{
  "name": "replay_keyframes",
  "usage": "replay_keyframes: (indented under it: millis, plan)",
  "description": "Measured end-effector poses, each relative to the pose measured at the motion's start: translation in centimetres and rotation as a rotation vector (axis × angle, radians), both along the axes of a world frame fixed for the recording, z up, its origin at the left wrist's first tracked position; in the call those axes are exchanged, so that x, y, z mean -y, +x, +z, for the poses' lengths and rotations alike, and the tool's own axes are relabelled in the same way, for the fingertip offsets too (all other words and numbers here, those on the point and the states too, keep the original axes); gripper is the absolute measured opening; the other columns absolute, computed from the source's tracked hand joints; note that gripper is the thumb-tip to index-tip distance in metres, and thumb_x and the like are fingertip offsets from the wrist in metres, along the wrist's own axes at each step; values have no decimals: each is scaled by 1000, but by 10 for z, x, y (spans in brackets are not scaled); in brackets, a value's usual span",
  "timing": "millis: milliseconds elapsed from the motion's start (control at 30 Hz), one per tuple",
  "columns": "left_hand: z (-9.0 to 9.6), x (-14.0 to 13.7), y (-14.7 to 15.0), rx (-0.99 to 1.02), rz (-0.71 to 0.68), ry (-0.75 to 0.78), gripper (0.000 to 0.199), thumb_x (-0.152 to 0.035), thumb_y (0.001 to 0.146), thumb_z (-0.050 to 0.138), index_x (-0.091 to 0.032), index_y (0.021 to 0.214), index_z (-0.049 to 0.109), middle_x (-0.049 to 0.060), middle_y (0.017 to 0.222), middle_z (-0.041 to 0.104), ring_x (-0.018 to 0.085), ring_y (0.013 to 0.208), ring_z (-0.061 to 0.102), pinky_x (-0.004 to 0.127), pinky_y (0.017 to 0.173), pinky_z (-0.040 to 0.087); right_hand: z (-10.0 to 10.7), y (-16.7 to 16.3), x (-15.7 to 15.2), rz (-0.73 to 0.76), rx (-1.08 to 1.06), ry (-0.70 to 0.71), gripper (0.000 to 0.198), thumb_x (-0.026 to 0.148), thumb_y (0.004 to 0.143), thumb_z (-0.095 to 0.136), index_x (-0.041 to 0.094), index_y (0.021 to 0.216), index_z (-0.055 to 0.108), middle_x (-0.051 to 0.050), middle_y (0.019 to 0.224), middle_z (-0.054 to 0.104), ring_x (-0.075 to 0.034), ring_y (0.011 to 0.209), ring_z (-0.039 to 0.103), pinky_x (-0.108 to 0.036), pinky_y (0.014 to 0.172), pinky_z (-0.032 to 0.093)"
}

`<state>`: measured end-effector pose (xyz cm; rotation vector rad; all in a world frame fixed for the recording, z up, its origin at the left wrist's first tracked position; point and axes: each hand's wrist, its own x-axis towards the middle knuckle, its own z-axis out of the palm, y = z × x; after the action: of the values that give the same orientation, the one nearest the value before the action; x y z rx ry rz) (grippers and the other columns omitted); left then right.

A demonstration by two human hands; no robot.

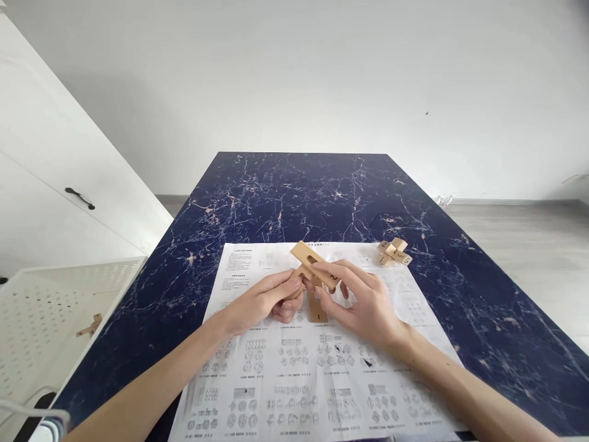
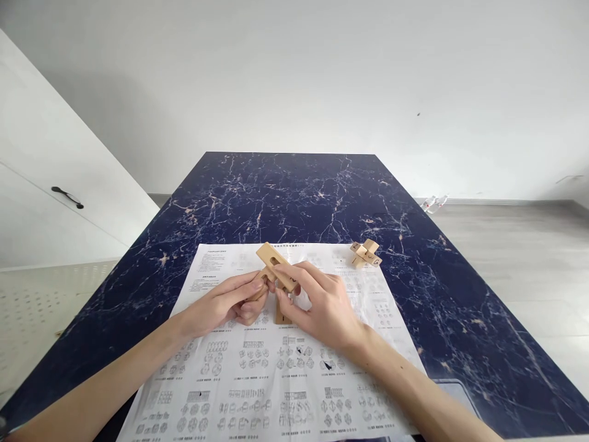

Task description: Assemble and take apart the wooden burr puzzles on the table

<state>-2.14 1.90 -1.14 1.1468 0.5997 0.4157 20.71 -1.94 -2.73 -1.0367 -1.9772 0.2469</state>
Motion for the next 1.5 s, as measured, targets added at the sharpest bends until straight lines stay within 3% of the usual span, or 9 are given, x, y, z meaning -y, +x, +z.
replay_keyframes:
  millis: [167,267,367,667,967,1167,1500]
  plan:
    - [2,2,1,-8,15,-1,35,-49,110,52,-21,89,47,-4,74,38,11,60,25,31,57,24,-3,5,-3,-12,17,-49,35,29,111,53,23,144,63,-7,101,76,-15,63,63,-32,58,56]
    - [2,2,1,-5,6,6,32,-51,109,52,-20,101,56,-5,73,37,12,59,24,31,57,23,-4,6,-4,-51,2,-65,42,29,112,46,26,153,58,-7,102,78,-18,67,67,-34,61,57]
    - [2,3,1,-2,8,11,33,-52,108,53,-20,111,59,-5,73,36,12,61,25,31,58,23,-5,6,-4,-100,-46,-107,42,29,113,42,25,149,63,-7,98,79,-19,71,71,-34,67,59]
    - [0,4,0,11,15,-11,31,-47,110,52,-18,109,59,-5,74,35,12,62,25,31,58,22,-4,5,-4,-74,-133,-301,38,35,115,42,20,138,67,-1,81,76,-16,64,66,-31,68,55]
    - [-1,4,0,-9,30,-9,29,-45,110,50,-18,110,60,-6,72,36,11,61,26,31,58,23,-5,10,-7,-67,24,-161,39,34,115,40,19,140,65,-3,83,75,-15,60,62,-30,58,50]
    - [-2,3,-1,11,18,-20,28,-43,111,49,-17,111,60,-6,73,36,11,61,26,30,58,24,-7,11,-5,-63,-8,-202,36,35,115,43,18,135,69,0,76,70,-13,60,58,-27,59,49]
    - [-2,3,-1,3,13,-24,26,-40,112,45,-17,109,58,-7,73,34,11,59,25,30,57,24,-9,15,-5,-26,113,-26,40,29,116,42,17,151,57,-4,86,74,-14,61,61,-28,55,48]
